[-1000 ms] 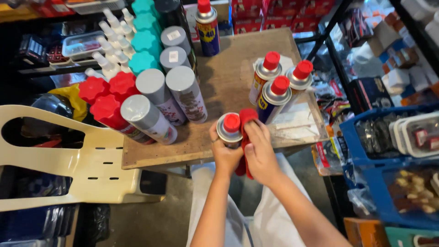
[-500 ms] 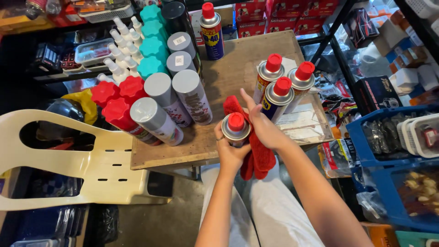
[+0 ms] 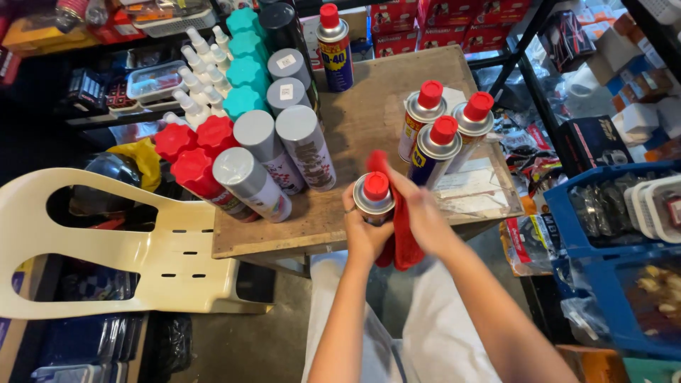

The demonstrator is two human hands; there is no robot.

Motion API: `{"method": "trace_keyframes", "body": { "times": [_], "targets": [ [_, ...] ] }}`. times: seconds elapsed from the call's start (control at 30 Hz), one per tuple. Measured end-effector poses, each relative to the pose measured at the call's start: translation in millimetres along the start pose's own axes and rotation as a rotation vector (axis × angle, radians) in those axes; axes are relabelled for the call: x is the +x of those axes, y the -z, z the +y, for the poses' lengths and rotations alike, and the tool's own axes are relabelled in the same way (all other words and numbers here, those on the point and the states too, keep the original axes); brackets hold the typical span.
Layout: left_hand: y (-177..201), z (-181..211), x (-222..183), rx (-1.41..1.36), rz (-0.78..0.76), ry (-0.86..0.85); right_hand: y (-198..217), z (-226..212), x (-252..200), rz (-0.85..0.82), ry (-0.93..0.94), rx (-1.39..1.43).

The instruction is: The person is wiping down various spray cans with a red rag and arranging them on a wooden table.

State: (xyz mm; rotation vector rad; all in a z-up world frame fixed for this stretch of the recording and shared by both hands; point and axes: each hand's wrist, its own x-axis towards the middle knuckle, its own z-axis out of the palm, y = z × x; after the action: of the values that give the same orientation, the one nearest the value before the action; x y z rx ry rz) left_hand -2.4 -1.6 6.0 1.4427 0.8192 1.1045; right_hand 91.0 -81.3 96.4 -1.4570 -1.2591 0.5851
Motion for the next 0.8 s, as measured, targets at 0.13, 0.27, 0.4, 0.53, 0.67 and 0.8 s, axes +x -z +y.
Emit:
{"method": "trace_keyframes", "body": {
  "times": [0.13,0.27,0.4,0.53,0.67,0.8],
  "targets": [
    [-13,-13,-6,-0.085,0.033,0.018,-21,49,-62,0.084,-0.069,-0.070],
    [-6,-18,-10,-0.067,0.021,-0.012,-36,23,-65,0.111,0.003,-0.231],
    [2,-34,0,-0.235,-0.087,-0.119,-39,-24,-27,0.159,0.185,-0.270],
    [7,10,2,-0.032,-0.048,-0.058,-16,6,3,0.136,0.053,-0.048],
    [7,-6,-2,-0.029,-0.105,-0.029,0,5,39,-0.137,-0.035,0.206],
    [3,-45,2,0.101,-0.083,0.017,13,-27,71,-0.455,-0.270,0.488]
  ]
}}
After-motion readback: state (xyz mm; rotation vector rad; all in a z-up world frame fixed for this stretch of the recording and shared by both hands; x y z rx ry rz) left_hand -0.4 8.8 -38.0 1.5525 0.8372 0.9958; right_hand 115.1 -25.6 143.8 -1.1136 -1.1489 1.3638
